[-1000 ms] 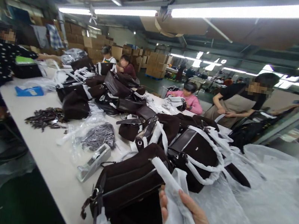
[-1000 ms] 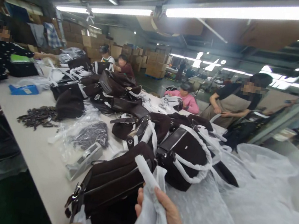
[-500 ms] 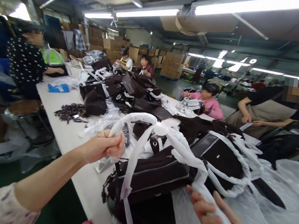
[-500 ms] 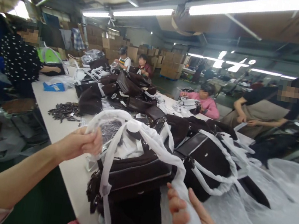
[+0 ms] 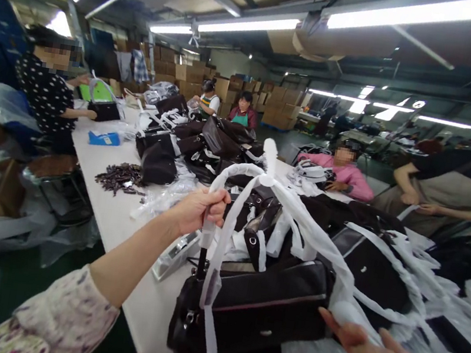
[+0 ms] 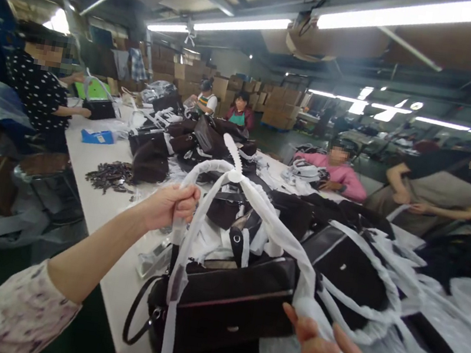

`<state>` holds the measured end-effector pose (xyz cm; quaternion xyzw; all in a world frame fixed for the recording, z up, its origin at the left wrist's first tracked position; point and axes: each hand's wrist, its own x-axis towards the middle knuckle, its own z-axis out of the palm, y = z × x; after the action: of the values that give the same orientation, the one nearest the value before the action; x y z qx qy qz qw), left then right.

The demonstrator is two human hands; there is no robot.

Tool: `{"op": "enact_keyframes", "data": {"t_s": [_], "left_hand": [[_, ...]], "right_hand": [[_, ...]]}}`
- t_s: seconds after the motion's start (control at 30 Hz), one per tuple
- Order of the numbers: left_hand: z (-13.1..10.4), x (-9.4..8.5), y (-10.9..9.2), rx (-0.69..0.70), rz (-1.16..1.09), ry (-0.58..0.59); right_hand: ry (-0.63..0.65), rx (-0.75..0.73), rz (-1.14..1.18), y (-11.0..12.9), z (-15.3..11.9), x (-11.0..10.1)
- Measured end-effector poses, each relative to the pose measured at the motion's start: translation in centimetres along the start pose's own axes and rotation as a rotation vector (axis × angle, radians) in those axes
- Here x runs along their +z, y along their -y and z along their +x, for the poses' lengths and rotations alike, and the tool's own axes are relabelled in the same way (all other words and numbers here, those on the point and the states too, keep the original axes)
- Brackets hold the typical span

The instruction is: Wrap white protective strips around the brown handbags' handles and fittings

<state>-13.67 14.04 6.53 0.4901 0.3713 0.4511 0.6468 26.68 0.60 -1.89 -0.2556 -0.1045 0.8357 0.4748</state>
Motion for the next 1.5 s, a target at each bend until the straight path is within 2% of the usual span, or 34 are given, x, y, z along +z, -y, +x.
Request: {"op": "enact_keyframes", "data": {"t_s": [0.1,0.17,0.23,0.3,0.37,0.43,0.5,0.6,0.67,0.77,0.87,0.97,1.03,1.13,1.27,1.37,1.5], "left_hand": [[2.0,-0.4,3.0,-0.034,0.173,-0.158],[1.7,-0.8,4.6,0.019,0.254,-0.249],[-0.2,-1.4,5.8,0.077,0.328,-0.281],[-3.4,-2.2,7.2,0.007,0.301,-0.111],[-6.9,-3.2,9.1,-0.11,0.17,-0.028],[-9.9,-4.1,11.6,-0.129,0.07,-0.101],[-11.6,-4.8,13.9,-0.107,0.139,-0.218],[-11.4,-5.5,15.6,-0.109,0.301,-0.348],[-10.4,-6.0,15.4,-0.194,0.28,-0.431],[-9.8,-6.7,13.6,-0.319,0.065,-0.489],[-11.4,-7.1,11.0,-0.27,-0.02,-0.489],[-13.5,-6.0,8.6,-0.244,-0.082,-0.435],[-14.1,-4.4,7.8,-0.273,-0.246,-0.419],[-14.1,-2.0,8.4,-0.3,-0.555,-0.515],[-14.3,0.1,11.4,-0.449,-0.813,-0.642],[-15.1,0.7,13.1,-0.601,-0.894,-0.654],[-15.6,1.2,13.4,-0.673,-0.815,-0.627]], "right_hand": [[-0.169,0.148,0.282,0.8,2.6,2.6],[-0.177,0.167,0.368,1.0,3.9,4.1],[-0.146,0.172,0.382,0.9,4.7,4.8],[-0.116,0.193,0.374,0.4,5.0,4.6],[-0.1,0.21,0.352,-0.2,5.2,4.2],[-0.083,0.21,0.281,-0.7,5.6,4.4],[-0.05,0.195,0.13,-1.1,6.3,5.4],[0.022,0.164,-0.186,-1.5,8.6,8.1],[0.048,0.105,-0.37,-1.8,10.7,10.0],[0.08,0.012,-0.573,-1.9,14.3,12.2],[0.153,-0.037,-0.718,-0.7,17.6,14.7],[0.201,-0.079,-0.833,1.8,20.5,17.2],[0.147,-0.091,-0.972,3.5,22.4,18.1],[0.043,-0.068,-1.185,4.4,25.2,17.1],[-0.059,-0.117,-1.381,2.8,27.4,12.4],[-0.17,-0.215,-1.561,1.9,27.3,9.3],[-0.237,-0.397,-1.771,2.9,24.7,8.3]]}}
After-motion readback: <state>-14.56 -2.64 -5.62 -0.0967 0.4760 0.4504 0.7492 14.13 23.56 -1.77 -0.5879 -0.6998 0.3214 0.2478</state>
